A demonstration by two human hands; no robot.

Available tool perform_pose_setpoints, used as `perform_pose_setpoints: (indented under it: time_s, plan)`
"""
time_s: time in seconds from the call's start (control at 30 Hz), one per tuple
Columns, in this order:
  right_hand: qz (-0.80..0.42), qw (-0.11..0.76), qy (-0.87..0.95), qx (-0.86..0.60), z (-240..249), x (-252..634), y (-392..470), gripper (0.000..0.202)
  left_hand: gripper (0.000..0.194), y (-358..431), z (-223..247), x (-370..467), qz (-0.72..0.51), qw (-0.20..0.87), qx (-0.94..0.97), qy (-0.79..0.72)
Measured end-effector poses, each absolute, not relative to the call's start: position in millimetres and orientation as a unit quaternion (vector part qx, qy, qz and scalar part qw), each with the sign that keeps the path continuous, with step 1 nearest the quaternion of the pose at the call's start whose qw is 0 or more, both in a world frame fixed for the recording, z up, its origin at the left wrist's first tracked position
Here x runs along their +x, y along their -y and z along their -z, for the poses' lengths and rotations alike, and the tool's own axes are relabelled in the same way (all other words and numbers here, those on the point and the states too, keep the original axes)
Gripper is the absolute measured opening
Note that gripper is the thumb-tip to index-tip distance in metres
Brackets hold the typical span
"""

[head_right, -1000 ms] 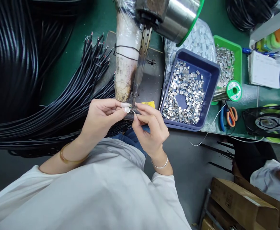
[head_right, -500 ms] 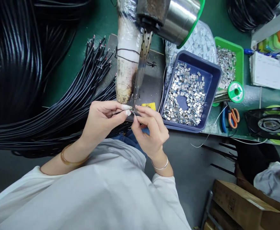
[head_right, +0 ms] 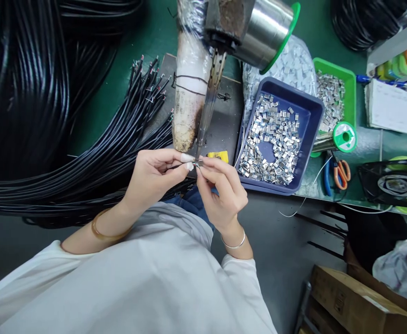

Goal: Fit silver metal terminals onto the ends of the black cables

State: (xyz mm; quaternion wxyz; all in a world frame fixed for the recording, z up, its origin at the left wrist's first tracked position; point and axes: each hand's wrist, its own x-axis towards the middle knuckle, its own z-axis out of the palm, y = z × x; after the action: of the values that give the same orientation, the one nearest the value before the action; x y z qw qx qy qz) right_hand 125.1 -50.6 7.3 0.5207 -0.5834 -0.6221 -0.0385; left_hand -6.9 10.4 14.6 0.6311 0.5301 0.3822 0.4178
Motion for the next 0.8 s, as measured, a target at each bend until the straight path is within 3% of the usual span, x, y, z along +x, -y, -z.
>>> perform_pose_setpoints:
  time_s: [0.3, 0.8]
  plan:
    - [-0.01, 0.531, 0.621, -0.576, -2.6, 125.8, 54.8, 0.02, 0.007, -18.0, -15.5, -6.6, -0.39, 0.706, 0.461, -0.37]
    - [-0.014, 0.528, 0.624, -0.575, -5.1, 125.9, 55.9, 0.017, 0.004, -16.1, -20.8, -6.4, -0.4, 0.698, 0.466, -0.369]
